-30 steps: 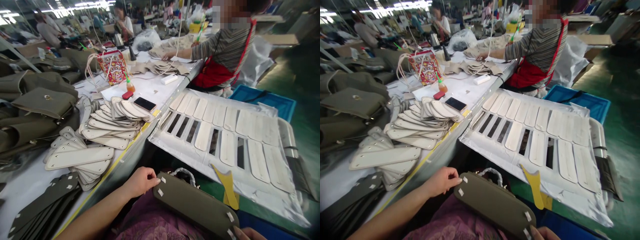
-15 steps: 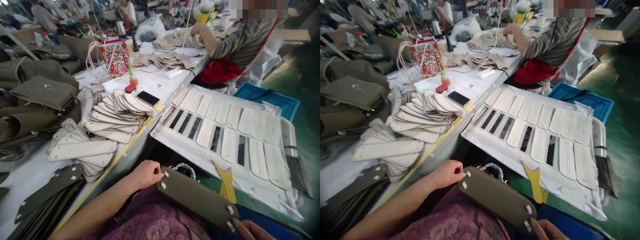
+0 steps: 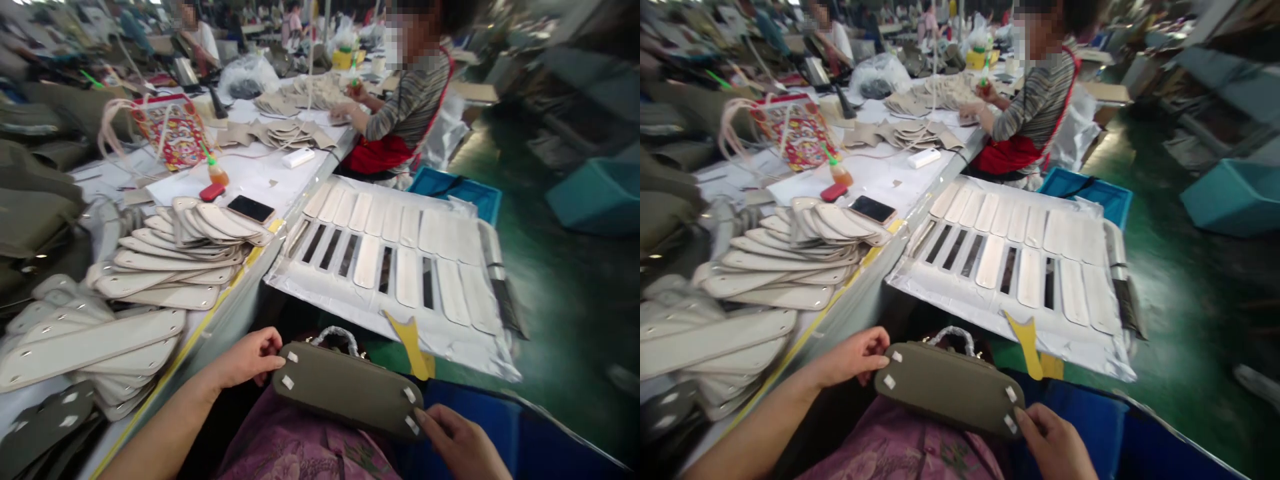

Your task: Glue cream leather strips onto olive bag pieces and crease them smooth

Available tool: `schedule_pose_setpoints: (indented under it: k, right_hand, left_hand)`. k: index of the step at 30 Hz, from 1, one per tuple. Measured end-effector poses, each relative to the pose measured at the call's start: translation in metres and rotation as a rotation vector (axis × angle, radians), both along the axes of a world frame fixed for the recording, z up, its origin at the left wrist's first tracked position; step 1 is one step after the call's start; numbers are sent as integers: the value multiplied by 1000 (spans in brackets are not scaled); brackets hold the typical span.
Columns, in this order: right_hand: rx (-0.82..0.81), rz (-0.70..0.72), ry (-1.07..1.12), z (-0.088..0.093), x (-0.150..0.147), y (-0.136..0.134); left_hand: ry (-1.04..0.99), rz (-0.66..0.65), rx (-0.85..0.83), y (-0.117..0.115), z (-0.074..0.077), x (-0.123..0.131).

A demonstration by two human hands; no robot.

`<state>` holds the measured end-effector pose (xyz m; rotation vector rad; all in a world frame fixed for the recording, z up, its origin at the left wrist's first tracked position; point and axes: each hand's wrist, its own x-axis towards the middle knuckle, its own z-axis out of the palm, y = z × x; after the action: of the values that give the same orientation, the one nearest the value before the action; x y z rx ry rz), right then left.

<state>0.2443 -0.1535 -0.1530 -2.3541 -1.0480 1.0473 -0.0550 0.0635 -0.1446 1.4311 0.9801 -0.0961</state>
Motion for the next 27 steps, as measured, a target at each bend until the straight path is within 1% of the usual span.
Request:
schedule_pose_setpoints:
  k: [1,3,4,5,6,7,8,10,11,12,14,16,18,21,27]
  right_hand:
    - [17,-5,0,2,0,-1]
    - [41,-29,-6,4,0,-2]
    - [45,-41,-11,4,0,-3]
    - [49,-53,-17,4,1,-4]
    - [53,-62,-23,4,1,-5]
    - [59,-67,-25,4,1,-5]
    - [67,-71,-24,5,1,-6]
    - [81,-75,-14,7,1,-7]
    - [86,-76,-7,8,1,-8]
    - [92,-75,1,9,2,-9]
    - [104,-75,24,9,4,-11]
    - [113,-79,66,7,7,-12]
    - [116,-81,122,4,9,-14]
    - [122,-73,169,1,13,-16]
    - [128,-67,159,1,14,-16]
  left_hand:
    - [28,-46,98,0,3,1]
    - [69,-133,392,1,9,9]
    - [81,-185,542,-1,12,18]
    - [65,-236,678,-5,14,31]
    - [25,-301,777,-12,15,47]
    - [-34,-386,838,-22,15,66]
    - [-103,-485,861,-35,15,87]
    - [-219,-677,857,-62,9,128]
    - [-227,-744,857,-74,4,146]
    - [-203,-776,871,-85,-1,160]
    - [-155,-801,916,-97,-13,177]
    - [-141,-797,962,-99,-21,181]
    - [-163,-795,983,-98,-24,178]
    - [-208,-785,985,-96,-24,175]
    - [-216,-762,1000,-101,-20,179]
